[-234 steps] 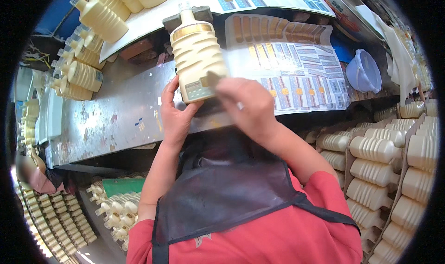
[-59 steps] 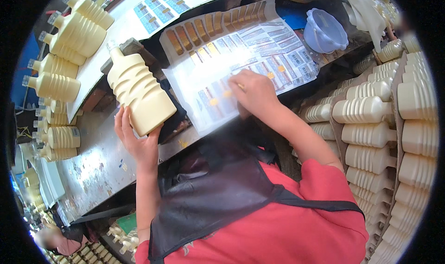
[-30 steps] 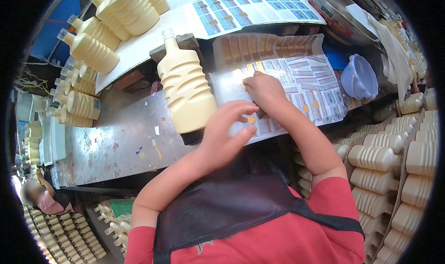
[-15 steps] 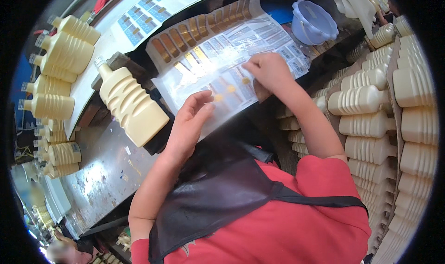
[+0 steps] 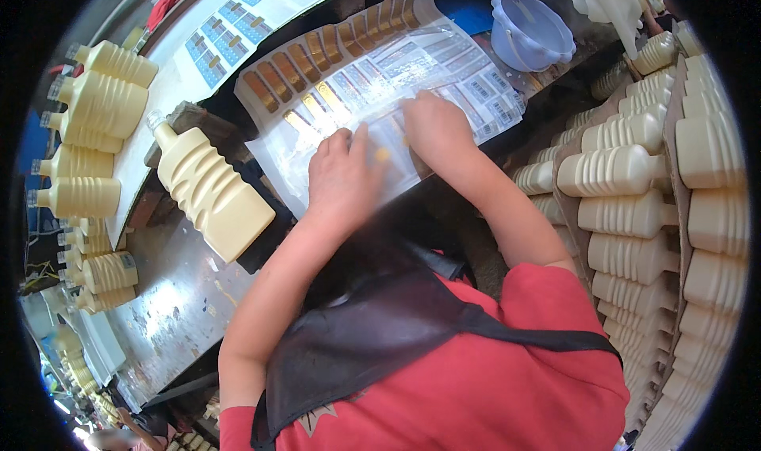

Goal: The person applies adhesive labels to cream-colored plastic bottles. They pick up each bottle, align and smooth a label onto the body, then place the labeled bottle aside. The process repeats with multiple bottles on a metal workbench.

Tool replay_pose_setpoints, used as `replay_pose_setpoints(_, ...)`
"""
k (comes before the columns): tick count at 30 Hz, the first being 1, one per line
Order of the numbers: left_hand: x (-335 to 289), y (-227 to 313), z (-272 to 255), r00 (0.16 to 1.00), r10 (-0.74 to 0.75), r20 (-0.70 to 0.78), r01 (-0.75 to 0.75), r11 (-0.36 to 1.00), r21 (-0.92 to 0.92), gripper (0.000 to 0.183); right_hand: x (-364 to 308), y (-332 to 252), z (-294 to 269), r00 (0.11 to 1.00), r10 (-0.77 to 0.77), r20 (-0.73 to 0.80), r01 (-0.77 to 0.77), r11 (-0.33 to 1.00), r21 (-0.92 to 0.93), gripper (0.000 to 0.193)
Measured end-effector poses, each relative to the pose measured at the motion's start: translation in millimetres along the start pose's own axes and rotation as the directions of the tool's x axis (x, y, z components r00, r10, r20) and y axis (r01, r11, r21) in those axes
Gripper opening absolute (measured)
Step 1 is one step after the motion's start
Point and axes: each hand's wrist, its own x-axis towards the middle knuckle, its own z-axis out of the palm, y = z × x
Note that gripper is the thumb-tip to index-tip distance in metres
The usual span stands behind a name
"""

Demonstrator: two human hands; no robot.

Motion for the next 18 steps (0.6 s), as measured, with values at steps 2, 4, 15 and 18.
replay_pose_setpoints(2, 3.8, 2.1, 0.0, 0.999, -0.018, 0.029, 0.016, 0.999, 0.048, 0.061, -2.5, -1.0, 0.4, 1.000, -0.006, 0.024, 0.006, 1.000, -0.029, 0.027)
replay_pose_setpoints(4, 5.9, 0.8, -0.1, 0.998, -0.015, 0.056, 0.010, 0.996, 0.083, 0.063, -3.7, -1.4, 1.1, 0.999, -0.028, 0.037, 0.030, 0.998, -0.056, 0.028)
replay_pose_setpoints(15, 6.4, -1.4, -1.2, 0.999, -0.013, 0.053, 0.009, 0.997, 0.081, 0.061, 16.1, 3.7, -3.0, 0.982, -0.170, 0.077, 0.167, 0.985, 0.037, 0.027)
replay_pose_setpoints(18, 4.7, -4.9, 0.3, 1.000, 0.000, 0.029, -0.001, 0.998, 0.055, 0.060, 22.9, -5.3, -1.4, 0.974, -0.222, 0.043, 0.208, 0.955, 0.210, 0.027)
